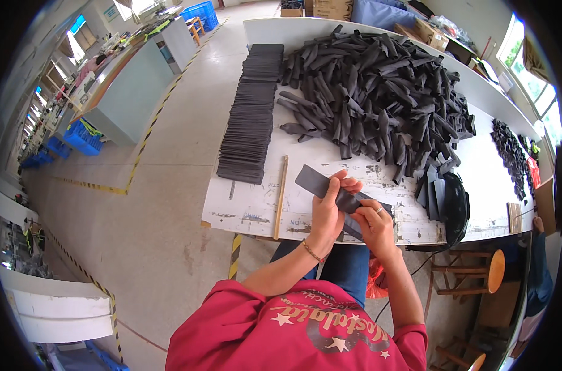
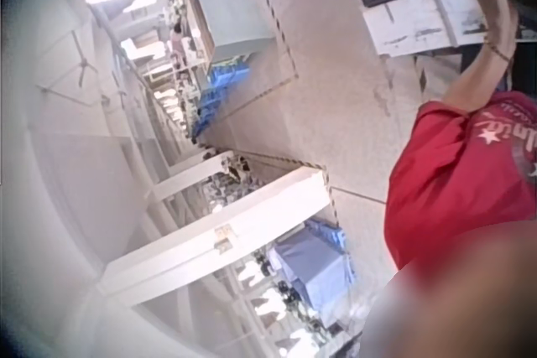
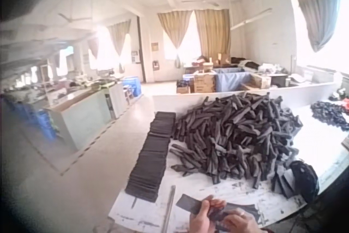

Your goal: The recorder is manually handling and stacking dark grey or black foam or rubber components at a manufacturing workstation.

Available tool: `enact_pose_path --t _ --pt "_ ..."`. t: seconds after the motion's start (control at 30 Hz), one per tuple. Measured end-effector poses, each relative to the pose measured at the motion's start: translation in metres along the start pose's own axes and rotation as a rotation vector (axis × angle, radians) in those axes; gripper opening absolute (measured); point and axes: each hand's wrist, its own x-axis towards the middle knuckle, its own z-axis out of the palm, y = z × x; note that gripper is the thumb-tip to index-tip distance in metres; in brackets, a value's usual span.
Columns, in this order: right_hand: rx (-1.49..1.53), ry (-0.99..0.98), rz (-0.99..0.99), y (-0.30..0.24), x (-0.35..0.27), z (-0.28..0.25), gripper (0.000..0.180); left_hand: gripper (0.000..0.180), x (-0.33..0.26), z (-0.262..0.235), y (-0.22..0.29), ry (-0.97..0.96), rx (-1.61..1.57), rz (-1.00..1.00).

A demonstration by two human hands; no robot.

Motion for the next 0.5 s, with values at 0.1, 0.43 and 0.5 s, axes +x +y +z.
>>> enact_pose_path --t 0.1,0.43,0.5 --pt "-0.002 0.001 0.003 -0.0006 0.0016 0.0007 0.014 0.034 0.0003 -0.0008 -0.0006 -0.002 -0.003 -0.001" --pt "0.01 -0.006 -0.012 0.0031 0.0035 0.0043 0.017 0.033 0.0007 -0.0002 0.0017 0.0 0.024 0.012" --pt "0.015 -0.015 -0.016 0.002 0.0052 0.0046 0.016 0.034 0.0014 -0.0019 0.0018 -0.005 0.025 0.012"
